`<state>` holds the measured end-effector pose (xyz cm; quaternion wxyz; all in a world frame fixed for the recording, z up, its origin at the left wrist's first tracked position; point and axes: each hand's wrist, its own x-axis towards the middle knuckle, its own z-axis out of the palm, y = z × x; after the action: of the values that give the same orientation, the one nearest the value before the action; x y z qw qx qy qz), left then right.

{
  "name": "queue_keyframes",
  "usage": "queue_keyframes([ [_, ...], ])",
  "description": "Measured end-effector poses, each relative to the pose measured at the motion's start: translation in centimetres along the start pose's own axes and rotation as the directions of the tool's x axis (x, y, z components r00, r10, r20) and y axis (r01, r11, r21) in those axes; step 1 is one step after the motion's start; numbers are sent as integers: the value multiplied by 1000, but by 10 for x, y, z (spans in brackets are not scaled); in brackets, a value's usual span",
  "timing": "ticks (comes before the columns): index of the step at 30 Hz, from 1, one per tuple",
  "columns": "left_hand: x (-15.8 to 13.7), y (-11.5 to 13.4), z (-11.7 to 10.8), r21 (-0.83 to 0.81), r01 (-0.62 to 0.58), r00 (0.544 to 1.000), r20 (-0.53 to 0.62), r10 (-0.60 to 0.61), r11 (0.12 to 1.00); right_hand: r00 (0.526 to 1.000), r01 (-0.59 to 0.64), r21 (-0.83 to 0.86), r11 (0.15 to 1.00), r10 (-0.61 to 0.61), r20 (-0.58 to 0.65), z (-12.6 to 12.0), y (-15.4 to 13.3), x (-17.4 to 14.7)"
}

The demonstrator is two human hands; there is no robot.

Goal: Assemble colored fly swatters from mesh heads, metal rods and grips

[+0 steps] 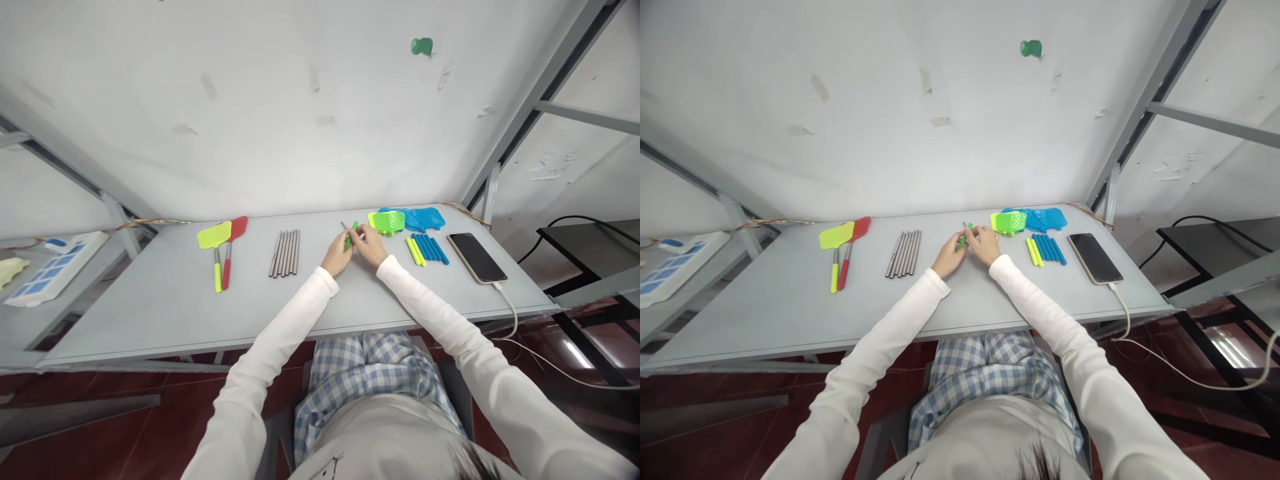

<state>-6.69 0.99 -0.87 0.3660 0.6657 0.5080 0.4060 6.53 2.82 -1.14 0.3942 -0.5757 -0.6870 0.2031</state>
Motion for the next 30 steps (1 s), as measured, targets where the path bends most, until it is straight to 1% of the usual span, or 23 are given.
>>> queue_keyframes([
  [2,2,4,8,30,-106,993,61,104,994,998,48,62,997,-46,-44,-7,1,-3],
  [4,5,7,14,73,-165,976,154,152,984,993,65,76,995,-57,-106,-18,8,-5],
  [6,8,8,18,180,-210,957,237,165,961,986,28,53,998,-19,-165,-32,18,-5],
  [9,12,7,20,376,-269,946,277,169,887,978,-74,-19,997,69,-197,-56,36,-7],
  [11,15,6,21,456,-284,944,288,162,843,980,-104,-96,990,85,-182,-68,47,-11],
  [13,16,6,22,493,-290,942,297,155,820,984,-96,-228,969,58,-166,-76,55,-20],
  [15,17,5,21,537,-284,949,275,153,795,989,-78,-401,913,21,-145,-80,61,-31],
  [17,16,4,17,614,-263,962,226,153,744,993,-56,-562,825,-10,-114,-81,64,-42],
  [20,10,3,3,744,-208,978,170,121,634,997,-30,-690,723,-30,-75,-81,66,-55],
  [23,1,1,-19,811,-159,987,152,61,563,998,1,-740,672,-52,-46,-82,66,-60],
  [27,-14,-4,-53,842,-86,994,110,-14,533,995,18,-741,672,-83,-51,-82,65,-60],
  [30,-24,-11,-72,846,-36,997,67,-39,533,994,51,-715,697,-107,-34,-80,61,-59],
])
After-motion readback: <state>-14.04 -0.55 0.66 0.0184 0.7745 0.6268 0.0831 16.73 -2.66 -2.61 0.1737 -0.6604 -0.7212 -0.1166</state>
